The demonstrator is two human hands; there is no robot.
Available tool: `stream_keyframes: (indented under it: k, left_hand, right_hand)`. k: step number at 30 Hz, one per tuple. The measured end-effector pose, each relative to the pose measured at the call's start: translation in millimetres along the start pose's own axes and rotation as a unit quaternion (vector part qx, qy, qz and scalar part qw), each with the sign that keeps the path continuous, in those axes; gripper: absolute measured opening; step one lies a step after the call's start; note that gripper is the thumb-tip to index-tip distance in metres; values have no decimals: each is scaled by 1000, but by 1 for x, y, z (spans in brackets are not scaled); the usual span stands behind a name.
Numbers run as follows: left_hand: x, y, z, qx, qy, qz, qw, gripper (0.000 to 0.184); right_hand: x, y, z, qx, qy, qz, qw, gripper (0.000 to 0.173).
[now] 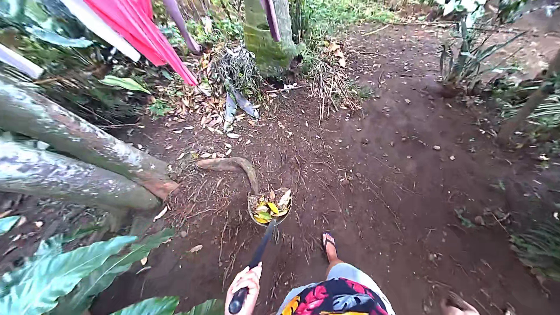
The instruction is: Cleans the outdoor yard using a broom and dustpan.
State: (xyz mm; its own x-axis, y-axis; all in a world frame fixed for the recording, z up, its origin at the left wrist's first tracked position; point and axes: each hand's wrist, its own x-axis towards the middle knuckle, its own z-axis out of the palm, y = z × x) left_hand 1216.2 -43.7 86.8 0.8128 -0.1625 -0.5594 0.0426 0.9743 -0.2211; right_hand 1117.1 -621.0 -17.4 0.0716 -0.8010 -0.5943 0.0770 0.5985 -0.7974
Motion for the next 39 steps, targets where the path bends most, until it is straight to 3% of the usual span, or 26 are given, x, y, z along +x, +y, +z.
stream_keyframes:
  k: [3,5,7,10,14,17,21,26,29,32,36,39]
  left_hand:
    - [46,-3,43,-16,-20,-12,1000,39]
    - [67,-9,71,-26,-12,3,1000,40]
    - [85,-12,93,-38,-16,17,999,43]
    - [110,-3,119,-49,-46,8,998,47]
    - [149,16,159,-32,-37,31,998,49]
    - [189,35,193,-29,-17,46,998,48]
    - [257,78,231,-51,-13,45,998,48]
    - [354,139,292,-99,10,35,994,50]
    - [402,168,334,-121,23,27,992,50]
    - [448,201,369,-113,20,10,993,53]
    - [511,227,418,-108,24,1,994,53]
    - [556,244,458,-117,19,-1,993,53]
  right_hand:
    - [-6,47,148,-68,-39,134,988,22]
    - [-24,80,237,-170,-65,193,964,37]
    - [-43,112,311,-307,-140,181,924,49]
    - [-72,137,396,-421,-314,133,840,81]
    - [-113,147,501,-433,-467,144,758,81]
    - [-147,168,570,-429,-526,173,714,78]
    - [-166,218,645,-461,-514,198,696,76]
    - [-152,284,720,-493,-397,248,733,52]
    - [-157,294,754,-524,-276,275,757,23]
    - [-157,293,775,-507,-209,321,772,21]
    - [-162,282,797,-559,-251,312,726,28]
    - [-169,281,829,-562,-236,323,724,26]
